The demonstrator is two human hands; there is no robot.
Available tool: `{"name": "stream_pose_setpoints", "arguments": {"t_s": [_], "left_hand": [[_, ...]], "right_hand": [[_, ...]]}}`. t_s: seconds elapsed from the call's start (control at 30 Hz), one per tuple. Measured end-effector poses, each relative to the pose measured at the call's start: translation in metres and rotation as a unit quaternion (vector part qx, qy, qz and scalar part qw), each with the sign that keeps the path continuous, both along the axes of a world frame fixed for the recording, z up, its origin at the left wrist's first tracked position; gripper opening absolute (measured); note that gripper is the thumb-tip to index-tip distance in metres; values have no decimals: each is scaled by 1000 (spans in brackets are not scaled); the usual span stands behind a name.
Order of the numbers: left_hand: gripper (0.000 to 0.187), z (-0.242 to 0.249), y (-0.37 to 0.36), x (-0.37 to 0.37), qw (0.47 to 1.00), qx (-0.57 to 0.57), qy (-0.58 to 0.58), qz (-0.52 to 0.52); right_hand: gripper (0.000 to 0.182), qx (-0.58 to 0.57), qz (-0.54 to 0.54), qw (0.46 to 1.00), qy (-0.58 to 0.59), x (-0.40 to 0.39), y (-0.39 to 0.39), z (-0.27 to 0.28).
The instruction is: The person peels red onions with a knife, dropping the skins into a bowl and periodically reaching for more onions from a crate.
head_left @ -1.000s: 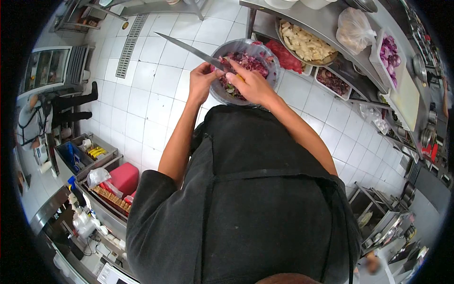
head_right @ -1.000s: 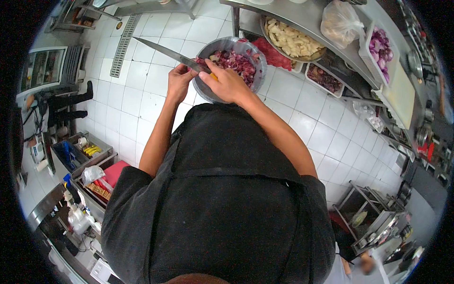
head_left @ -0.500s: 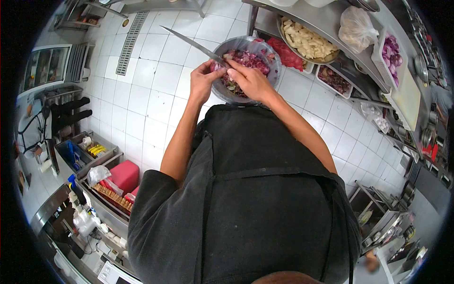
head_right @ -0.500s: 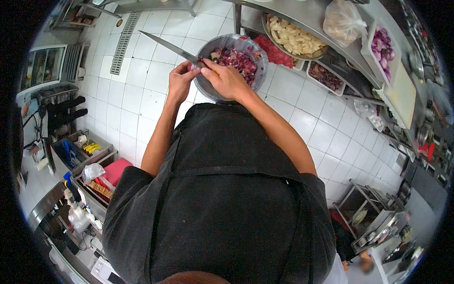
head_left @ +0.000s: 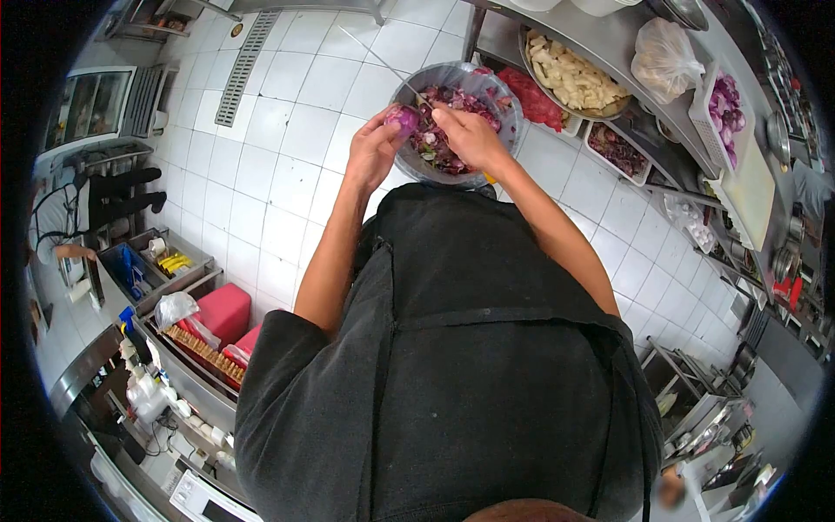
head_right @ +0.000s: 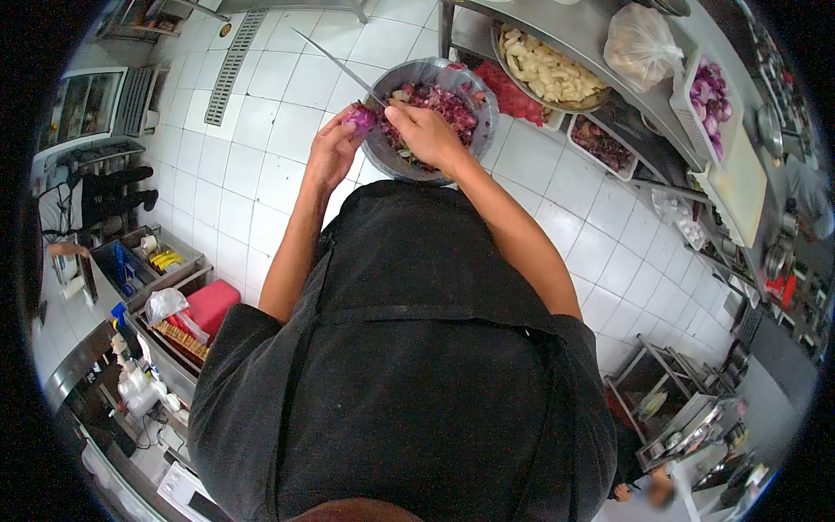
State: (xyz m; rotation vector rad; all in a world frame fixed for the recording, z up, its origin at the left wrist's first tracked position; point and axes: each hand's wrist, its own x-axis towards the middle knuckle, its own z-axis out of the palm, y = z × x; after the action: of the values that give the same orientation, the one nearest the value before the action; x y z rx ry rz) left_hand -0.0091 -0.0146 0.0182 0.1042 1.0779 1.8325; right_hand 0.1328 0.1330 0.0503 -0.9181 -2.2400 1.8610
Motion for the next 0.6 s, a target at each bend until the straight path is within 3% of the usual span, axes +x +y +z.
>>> {"name": "stream_pose_setpoints", "arguments": {"t_s": [0.27,0.37,0.47,0.6], "left_hand": [[34,-17,8,2,998,15,-38,45],[30,-10,16,9,997,5,-44,66],[29,-8,19,14,993,38,-76,77],[20,-4,20,23,992,40,-91,72]], "right_hand": [[68,-46,-4,998,-30,0,-11,8],[68,103,-5,994,40,-1,-19,1],[67,91,35,995,-4,0,-22,25],[67,135,25,990,20,1,-25,19]]}}
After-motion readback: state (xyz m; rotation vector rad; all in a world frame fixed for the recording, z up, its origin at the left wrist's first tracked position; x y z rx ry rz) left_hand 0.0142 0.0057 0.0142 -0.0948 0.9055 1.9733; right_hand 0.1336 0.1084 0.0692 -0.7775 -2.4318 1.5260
